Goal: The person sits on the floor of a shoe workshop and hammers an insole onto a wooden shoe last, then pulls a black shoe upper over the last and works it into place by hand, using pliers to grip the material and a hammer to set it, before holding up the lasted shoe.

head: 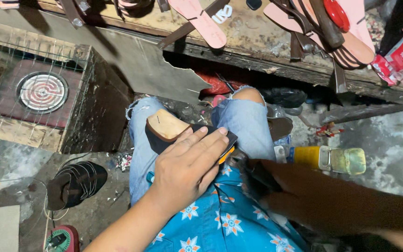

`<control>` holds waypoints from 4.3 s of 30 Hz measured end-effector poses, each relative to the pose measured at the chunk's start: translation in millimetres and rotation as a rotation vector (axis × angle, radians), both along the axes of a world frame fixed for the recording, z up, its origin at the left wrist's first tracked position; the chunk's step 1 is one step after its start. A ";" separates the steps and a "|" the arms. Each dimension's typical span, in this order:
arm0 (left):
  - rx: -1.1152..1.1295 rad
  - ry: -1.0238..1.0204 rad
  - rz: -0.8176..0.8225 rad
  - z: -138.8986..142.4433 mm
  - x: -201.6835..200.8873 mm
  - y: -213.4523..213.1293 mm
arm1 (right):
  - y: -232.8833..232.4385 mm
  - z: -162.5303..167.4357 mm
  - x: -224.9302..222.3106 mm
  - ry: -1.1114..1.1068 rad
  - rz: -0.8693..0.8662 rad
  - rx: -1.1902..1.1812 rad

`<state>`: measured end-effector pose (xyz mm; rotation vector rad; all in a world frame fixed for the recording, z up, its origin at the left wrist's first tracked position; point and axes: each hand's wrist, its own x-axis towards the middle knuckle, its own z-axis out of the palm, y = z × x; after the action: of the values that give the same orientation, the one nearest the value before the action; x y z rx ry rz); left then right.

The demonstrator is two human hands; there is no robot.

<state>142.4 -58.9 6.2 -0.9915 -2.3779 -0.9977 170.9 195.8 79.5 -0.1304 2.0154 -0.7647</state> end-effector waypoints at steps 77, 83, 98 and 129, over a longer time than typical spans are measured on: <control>0.579 -0.428 0.324 25.2 -70.2 -88.5 | -167.3 -36.5 -86.4 1.012 0.140 0.034; 0.717 -0.650 0.318 37.8 -70.7 -99.2 | -171.5 -48.4 -71.7 1.107 0.171 -0.033; 0.246 -0.195 0.564 23.0 -93.3 -113.8 | -121.7 -90.4 -91.4 0.922 0.072 -0.136; 0.424 -0.577 0.109 -32.6 -121.1 -38.2 | 186.8 -135.0 -248.0 1.382 -0.548 0.502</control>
<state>21.4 -97.1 -26.5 -0.4482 -2.4327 -1.8387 -77.1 382.6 -55.4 0.2912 3.5949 -0.4421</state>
